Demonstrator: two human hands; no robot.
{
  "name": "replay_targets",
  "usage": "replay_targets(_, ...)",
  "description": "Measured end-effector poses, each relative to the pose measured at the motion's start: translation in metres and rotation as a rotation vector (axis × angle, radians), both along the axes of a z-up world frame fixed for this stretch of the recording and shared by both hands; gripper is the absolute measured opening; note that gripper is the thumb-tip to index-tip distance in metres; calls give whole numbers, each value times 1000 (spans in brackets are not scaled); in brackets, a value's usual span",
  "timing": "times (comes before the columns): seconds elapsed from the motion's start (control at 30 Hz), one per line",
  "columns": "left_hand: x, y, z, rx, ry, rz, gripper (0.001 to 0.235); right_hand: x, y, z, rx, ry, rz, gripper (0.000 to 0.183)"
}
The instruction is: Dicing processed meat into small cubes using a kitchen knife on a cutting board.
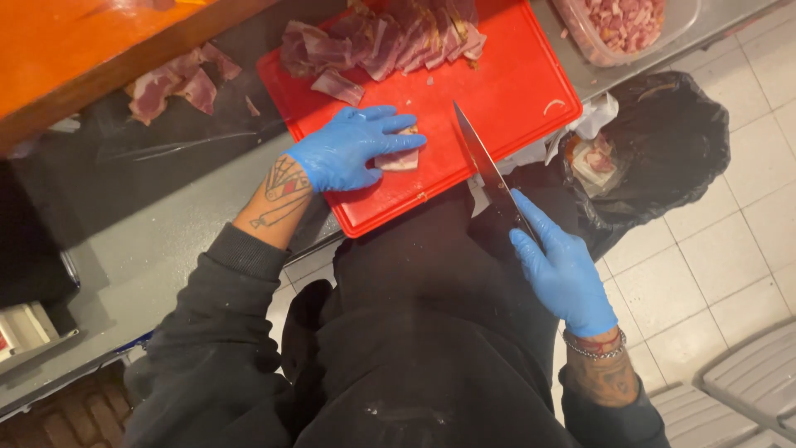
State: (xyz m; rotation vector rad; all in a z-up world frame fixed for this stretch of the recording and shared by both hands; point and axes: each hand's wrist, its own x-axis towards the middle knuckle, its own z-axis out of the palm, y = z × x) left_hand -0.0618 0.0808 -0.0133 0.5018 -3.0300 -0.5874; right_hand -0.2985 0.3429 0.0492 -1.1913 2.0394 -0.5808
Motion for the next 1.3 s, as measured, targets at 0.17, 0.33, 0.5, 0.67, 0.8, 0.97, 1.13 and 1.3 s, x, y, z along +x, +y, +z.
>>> replay_targets(0.17, -7, 28, -15, 55, -116, 502, 63, -3, 0, 0, -13, -101, -108, 46)
replay_targets(0.33, 3, 72, -24, 11, 59, 752, 69, 14, -14, 3, 35, -21, 18, 52)
replay_targets(0.5, 1, 79, -45, -124, 356, 686, 77, 24, -43, 4, 21, 141, 314, 59)
replay_targets(0.67, 8, 59, -42, 8, 387, 490, 51, 27, -66, 6, 124, 252, 365, 52)
replay_targets(0.8, 10, 51, -60, 16, 393, 477, 51, 40, -73, 6, 200, 272, 396, 52)
replay_targets(0.97, 11, 48, -61, 58, 367, 485, 49, 49, -74, 4, 207, 405, 427, 56)
replay_targets(1.13, 13, 43, -66, 87, 355, 454, 46, 56, -71, -36, -71, 733, 555, 56)
replay_targets(1.3, 12, 42, -59, 88, 344, 420, 47, 61, -70, -55, -159, 969, 513, 61)
